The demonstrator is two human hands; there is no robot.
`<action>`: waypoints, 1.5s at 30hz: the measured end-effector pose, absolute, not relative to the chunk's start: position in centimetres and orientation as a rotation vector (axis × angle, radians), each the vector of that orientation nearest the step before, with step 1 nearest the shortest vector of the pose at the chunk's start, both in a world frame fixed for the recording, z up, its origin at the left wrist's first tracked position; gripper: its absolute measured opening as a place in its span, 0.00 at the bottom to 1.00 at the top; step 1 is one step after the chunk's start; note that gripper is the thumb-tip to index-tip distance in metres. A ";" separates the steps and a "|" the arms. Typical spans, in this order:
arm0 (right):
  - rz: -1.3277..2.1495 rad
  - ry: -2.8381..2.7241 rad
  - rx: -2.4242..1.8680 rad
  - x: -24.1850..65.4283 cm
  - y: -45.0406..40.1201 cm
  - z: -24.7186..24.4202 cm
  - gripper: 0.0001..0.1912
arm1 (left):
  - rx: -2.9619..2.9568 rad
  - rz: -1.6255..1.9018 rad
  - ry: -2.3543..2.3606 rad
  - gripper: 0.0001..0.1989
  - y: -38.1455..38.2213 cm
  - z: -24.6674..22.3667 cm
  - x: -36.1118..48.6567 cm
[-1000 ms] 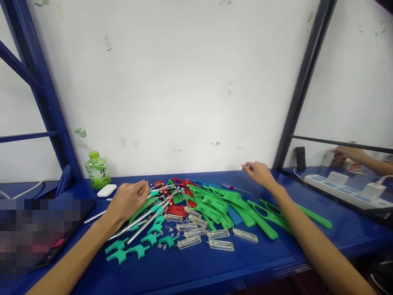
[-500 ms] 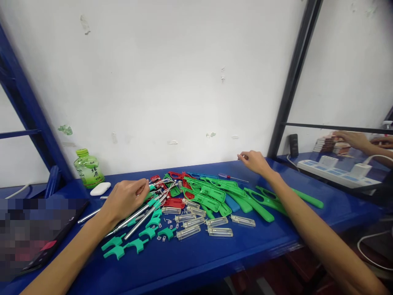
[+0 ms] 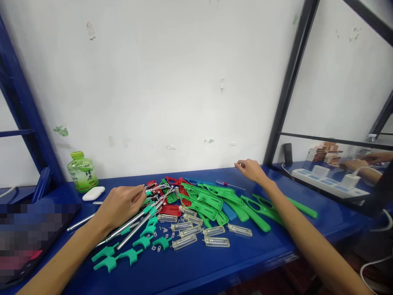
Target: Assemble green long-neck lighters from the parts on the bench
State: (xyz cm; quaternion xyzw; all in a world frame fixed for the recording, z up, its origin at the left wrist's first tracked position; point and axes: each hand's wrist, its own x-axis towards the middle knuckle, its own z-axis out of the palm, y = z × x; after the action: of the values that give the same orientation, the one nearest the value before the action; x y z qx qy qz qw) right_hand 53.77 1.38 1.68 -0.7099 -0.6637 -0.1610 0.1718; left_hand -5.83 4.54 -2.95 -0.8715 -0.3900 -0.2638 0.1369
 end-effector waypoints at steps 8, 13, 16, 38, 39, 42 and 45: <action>-0.663 -1.815 -1.822 52.2 -0.7 4.9 0.22 | -2.490 -0.816 -1.011 0.19 4.5 -3.4 -5.8; -0.848 -1.673 -1.633 50.1 -5.4 8.6 0.15 | -2.433 -0.888 -0.849 0.15 3.9 -3.6 -5.2; -0.840 -1.747 -1.548 47.3 -10.1 8.1 0.22 | -2.406 -0.928 -0.760 0.13 3.5 -3.3 -4.7; -0.448 -1.751 -1.815 52.0 -21.3 -6.0 0.28 | -2.386 -0.968 -0.620 0.23 1.4 -1.3 -2.9; -0.457 -1.745 -1.799 51.8 -21.3 -5.8 0.28 | -2.393 -0.962 -0.626 0.22 1.6 -1.5 -3.1; -0.479 -1.743 -1.742 50.4 -20.7 -5.1 0.27 | -2.410 -0.955 -0.641 0.19 1.8 -2.1 -3.4; -0.459 -1.799 -1.669 47.8 -19.5 -3.9 0.22 | -2.416 -0.942 -0.652 0.17 2.0 -2.4 -3.6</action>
State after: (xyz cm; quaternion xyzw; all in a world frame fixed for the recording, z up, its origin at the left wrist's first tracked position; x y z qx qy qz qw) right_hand 47.79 -19.50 -3.95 -0.6341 -0.6835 -0.1743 0.3168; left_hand -3.61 2.02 -2.39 -0.8790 -0.2372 -0.3428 0.2315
